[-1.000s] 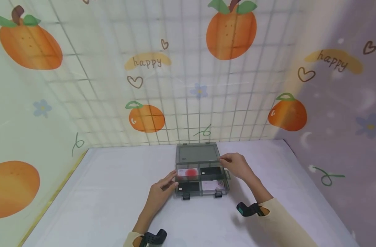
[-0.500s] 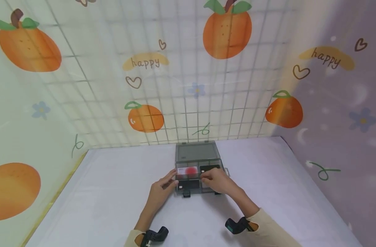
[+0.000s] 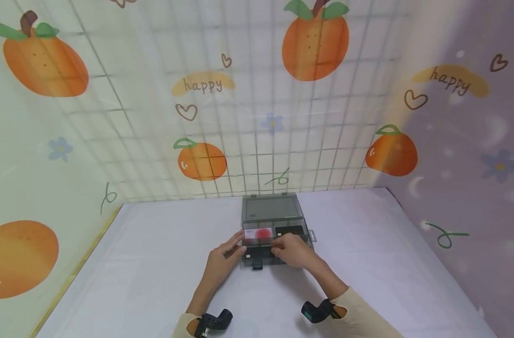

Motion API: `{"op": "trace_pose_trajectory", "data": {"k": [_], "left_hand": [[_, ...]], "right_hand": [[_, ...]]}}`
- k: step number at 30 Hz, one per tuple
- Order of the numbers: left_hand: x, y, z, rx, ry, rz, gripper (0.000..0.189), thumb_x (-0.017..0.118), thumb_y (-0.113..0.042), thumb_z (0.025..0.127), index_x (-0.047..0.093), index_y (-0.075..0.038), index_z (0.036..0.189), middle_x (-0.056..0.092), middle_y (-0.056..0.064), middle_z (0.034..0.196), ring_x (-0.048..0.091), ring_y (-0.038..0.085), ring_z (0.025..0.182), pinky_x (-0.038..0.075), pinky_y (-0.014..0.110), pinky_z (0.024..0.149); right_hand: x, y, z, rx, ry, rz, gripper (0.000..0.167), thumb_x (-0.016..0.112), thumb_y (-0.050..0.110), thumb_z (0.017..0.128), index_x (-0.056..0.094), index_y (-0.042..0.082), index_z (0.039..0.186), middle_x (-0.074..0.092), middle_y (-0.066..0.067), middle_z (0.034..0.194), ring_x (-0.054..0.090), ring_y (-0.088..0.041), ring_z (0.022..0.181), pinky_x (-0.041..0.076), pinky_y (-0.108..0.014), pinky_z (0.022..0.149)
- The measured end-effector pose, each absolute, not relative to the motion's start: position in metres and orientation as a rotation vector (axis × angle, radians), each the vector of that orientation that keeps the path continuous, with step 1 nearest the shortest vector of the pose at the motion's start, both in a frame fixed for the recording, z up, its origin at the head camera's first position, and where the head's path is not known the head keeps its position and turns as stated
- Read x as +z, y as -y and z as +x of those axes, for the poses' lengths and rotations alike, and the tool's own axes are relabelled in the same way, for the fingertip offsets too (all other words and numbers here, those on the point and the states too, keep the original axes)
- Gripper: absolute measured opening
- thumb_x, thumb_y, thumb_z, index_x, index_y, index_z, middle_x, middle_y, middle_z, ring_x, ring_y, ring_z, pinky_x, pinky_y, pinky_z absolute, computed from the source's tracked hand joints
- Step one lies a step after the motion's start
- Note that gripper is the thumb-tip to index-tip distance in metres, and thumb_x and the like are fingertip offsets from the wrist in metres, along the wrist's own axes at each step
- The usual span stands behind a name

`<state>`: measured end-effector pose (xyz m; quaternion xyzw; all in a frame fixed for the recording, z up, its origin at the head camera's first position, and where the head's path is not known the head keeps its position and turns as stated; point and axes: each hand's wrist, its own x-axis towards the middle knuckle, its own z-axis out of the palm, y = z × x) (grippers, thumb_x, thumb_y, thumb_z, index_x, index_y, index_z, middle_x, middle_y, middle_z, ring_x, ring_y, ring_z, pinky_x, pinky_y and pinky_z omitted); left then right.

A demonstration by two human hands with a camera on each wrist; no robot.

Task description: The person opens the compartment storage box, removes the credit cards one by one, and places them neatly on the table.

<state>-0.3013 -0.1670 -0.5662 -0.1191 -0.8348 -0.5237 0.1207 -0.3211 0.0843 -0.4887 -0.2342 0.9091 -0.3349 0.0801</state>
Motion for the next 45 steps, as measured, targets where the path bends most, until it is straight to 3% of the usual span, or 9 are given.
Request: {"op": "trace_pose_trajectory", "data": {"k": [8, 14, 22, 29, 45], "left_hand": [[-0.567, 0.167, -0.303, -1.519, 2.431, -0.366, 0.049, 0.067, -0.043, 0.095, 0.063, -0.019, 0.138, 0.054, -0.016, 0.143, 0.064, 0.011, 0.105, 0.051, 0.033, 0.094], [-0.565, 0.167, -0.303, -1.539, 2.425, -0.369, 0.048, 0.068, -0.041, 0.095, 0.063, -0.020, 0.138, 0.054, -0.016, 0.143, 0.064, 0.011, 0.108, 0.051, 0.035, 0.096], [-0.566, 0.164, -0.302, -1.541, 2.443, -0.354, 0.050, 0.068, -0.046, 0.094, 0.063, -0.021, 0.137, 0.054, -0.019, 0.142, 0.063, 0.008, 0.103, 0.051, 0.032, 0.093], [-0.563, 0.164, -0.304, -1.530, 2.411, -0.372, 0.048, 0.069, -0.041, 0.095, 0.064, -0.018, 0.137, 0.055, -0.012, 0.143, 0.064, 0.010, 0.104, 0.052, 0.031, 0.091], [-0.565, 0.165, -0.303, -1.571, 2.438, -0.355, 0.051, 0.067, -0.046, 0.095, 0.063, -0.019, 0.138, 0.054, -0.015, 0.143, 0.063, 0.009, 0.106, 0.051, 0.030, 0.093]], "right_hand": [[-0.481, -0.086, -0.324, -1.127, -2.514, -0.511, 0.028, 0.065, 0.018, 0.098, 0.072, -0.004, 0.114, 0.073, -0.009, 0.102, 0.066, -0.023, 0.095, 0.054, -0.043, 0.083], [-0.474, -0.093, -0.333, -1.375, -2.221, -0.394, 0.030, 0.063, 0.020, 0.098, 0.073, -0.007, 0.105, 0.069, -0.013, 0.090, 0.054, -0.023, 0.083, 0.042, -0.034, 0.072], [-0.478, -0.103, -0.337, -1.440, -2.098, -0.298, 0.040, 0.062, 0.027, 0.099, 0.069, -0.010, 0.114, 0.070, -0.017, 0.115, 0.061, -0.024, 0.093, 0.046, -0.037, 0.079], [-0.473, -0.099, -0.343, -1.513, -1.994, -0.186, 0.041, 0.063, 0.026, 0.099, 0.067, -0.011, 0.115, 0.069, -0.021, 0.112, 0.064, -0.024, 0.093, 0.047, -0.033, 0.082], [-0.478, -0.098, -0.339, -1.579, -1.961, -0.183, 0.036, 0.059, 0.018, 0.100, 0.064, -0.012, 0.120, 0.068, -0.023, 0.119, 0.064, -0.033, 0.102, 0.043, -0.037, 0.085]]}}
